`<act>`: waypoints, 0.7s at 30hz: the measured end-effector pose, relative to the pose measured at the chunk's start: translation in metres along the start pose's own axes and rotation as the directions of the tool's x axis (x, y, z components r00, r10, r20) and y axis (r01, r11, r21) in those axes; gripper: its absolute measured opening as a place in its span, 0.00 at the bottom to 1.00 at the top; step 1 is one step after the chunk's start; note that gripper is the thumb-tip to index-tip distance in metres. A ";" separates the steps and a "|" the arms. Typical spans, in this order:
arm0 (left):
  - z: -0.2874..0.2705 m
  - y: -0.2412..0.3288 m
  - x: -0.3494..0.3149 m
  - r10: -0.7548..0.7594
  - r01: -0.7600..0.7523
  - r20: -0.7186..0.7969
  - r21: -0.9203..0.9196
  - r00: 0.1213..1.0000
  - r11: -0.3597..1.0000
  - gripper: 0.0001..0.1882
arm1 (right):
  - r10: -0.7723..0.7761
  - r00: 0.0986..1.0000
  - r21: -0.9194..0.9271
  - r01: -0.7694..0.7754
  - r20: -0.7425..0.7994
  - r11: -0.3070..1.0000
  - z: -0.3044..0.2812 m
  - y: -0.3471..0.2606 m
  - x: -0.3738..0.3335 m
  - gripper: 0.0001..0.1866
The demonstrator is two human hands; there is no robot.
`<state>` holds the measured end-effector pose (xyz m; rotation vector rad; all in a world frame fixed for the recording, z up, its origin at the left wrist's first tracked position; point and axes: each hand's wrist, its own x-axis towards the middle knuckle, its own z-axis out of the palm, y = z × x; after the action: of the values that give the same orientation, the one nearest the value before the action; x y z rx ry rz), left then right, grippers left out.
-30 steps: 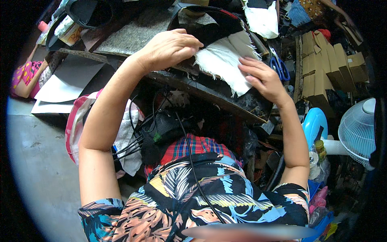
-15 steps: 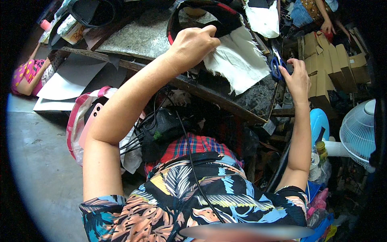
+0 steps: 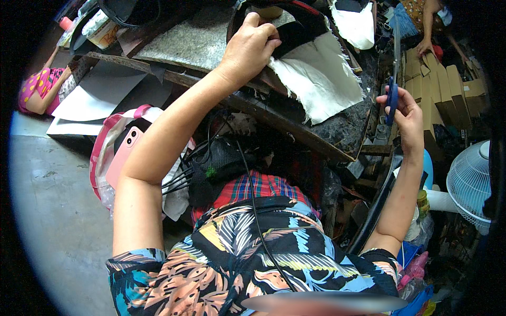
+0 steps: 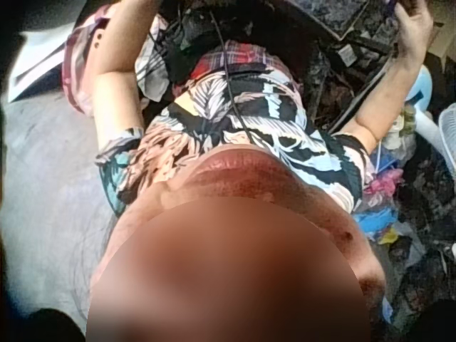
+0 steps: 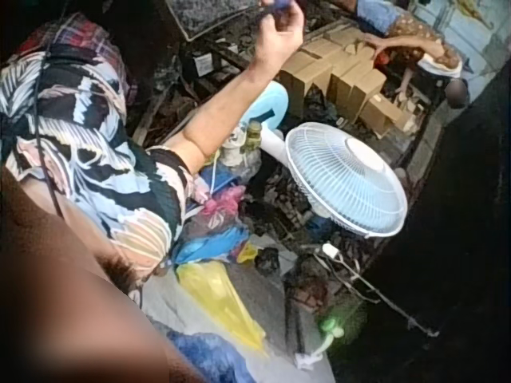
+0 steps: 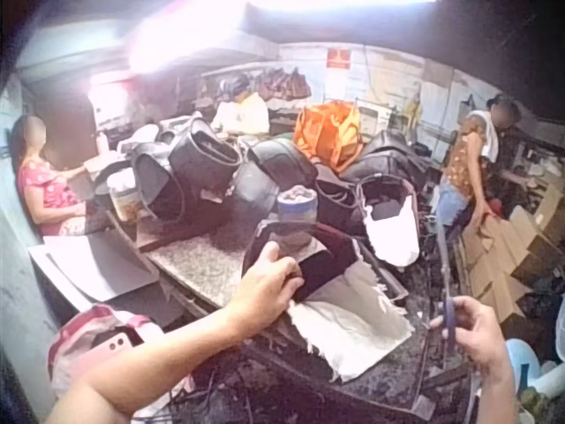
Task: The person trims a white fabric insert with scissors and fits it into the opening of a black shoe. They repeatedly adjust the fabric, cut small excess pieces, and press the insert into place. A second shoe is briefly handled and set aside.
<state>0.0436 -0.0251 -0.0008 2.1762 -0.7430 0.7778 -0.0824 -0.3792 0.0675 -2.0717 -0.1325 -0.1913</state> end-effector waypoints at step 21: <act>0.007 0.001 0.020 0.162 -0.162 -0.013 0.005 0.987 0.987 0.08 | -0.065 0.978 -0.845 0.202 0.196 0.495 0.061 -0.056 0.005 0.18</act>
<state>0.0582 -0.0364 0.0095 2.1311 -0.9217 0.8751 -0.0825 -0.2990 0.0874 -3.1170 -0.3434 -0.2365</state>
